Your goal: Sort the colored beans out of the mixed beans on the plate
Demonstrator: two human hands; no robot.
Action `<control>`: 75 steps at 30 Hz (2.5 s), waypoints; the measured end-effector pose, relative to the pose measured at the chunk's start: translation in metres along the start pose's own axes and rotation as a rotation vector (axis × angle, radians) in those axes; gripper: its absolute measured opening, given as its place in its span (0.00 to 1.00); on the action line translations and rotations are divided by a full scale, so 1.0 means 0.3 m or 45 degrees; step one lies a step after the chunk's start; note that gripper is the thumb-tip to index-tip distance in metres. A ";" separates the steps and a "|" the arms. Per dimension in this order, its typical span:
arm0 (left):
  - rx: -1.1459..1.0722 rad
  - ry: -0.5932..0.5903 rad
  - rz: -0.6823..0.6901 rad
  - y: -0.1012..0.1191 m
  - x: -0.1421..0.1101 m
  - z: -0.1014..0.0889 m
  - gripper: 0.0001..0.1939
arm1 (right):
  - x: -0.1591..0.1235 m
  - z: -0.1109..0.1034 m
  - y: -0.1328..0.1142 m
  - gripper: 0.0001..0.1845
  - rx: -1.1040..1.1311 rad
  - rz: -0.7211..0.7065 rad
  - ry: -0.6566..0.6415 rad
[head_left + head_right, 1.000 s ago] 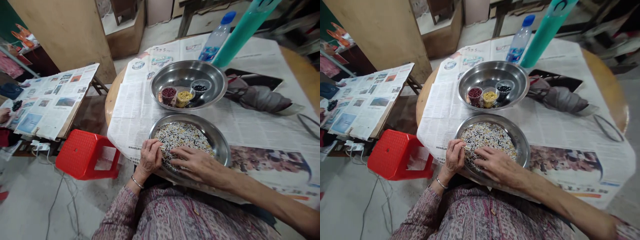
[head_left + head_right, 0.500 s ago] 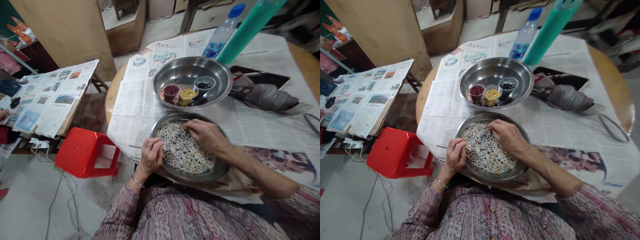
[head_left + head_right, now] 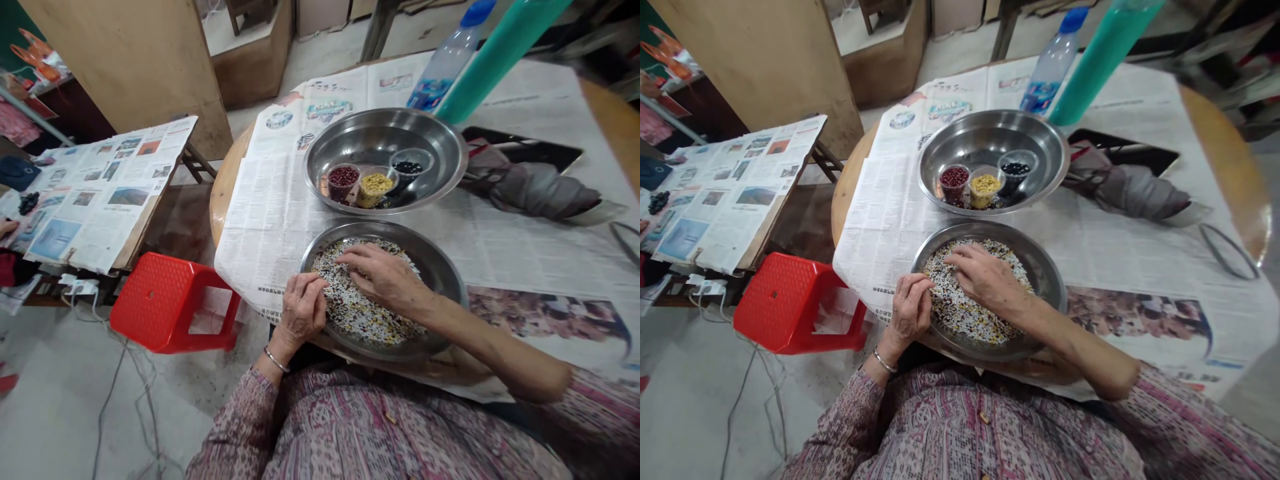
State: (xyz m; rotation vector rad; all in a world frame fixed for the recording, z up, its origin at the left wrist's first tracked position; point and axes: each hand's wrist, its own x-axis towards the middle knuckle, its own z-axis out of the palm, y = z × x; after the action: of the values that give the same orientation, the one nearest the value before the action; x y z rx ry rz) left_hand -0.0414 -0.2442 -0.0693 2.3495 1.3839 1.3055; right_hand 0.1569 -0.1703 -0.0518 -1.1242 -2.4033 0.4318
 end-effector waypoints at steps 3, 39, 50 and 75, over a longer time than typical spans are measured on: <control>0.007 0.009 0.000 0.001 0.003 0.001 0.10 | 0.043 0.021 -0.022 0.18 -0.169 0.085 0.056; 0.186 -0.844 -0.342 0.137 0.203 0.165 0.14 | -0.147 -0.046 0.068 0.16 -0.097 0.451 -0.090; -0.354 -0.652 -0.552 0.159 0.133 0.110 0.23 | -0.203 -0.082 0.012 0.16 0.366 0.377 -0.060; 0.347 -1.198 -0.141 0.210 0.145 0.039 0.10 | -0.262 -0.016 0.033 0.18 -0.150 -0.128 -0.170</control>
State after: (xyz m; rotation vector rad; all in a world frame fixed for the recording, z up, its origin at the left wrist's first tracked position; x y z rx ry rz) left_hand 0.0176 -0.2439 -0.0193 2.4349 1.3373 -0.0951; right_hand 0.2103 -0.2251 -0.0731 -1.0474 -2.6190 0.3458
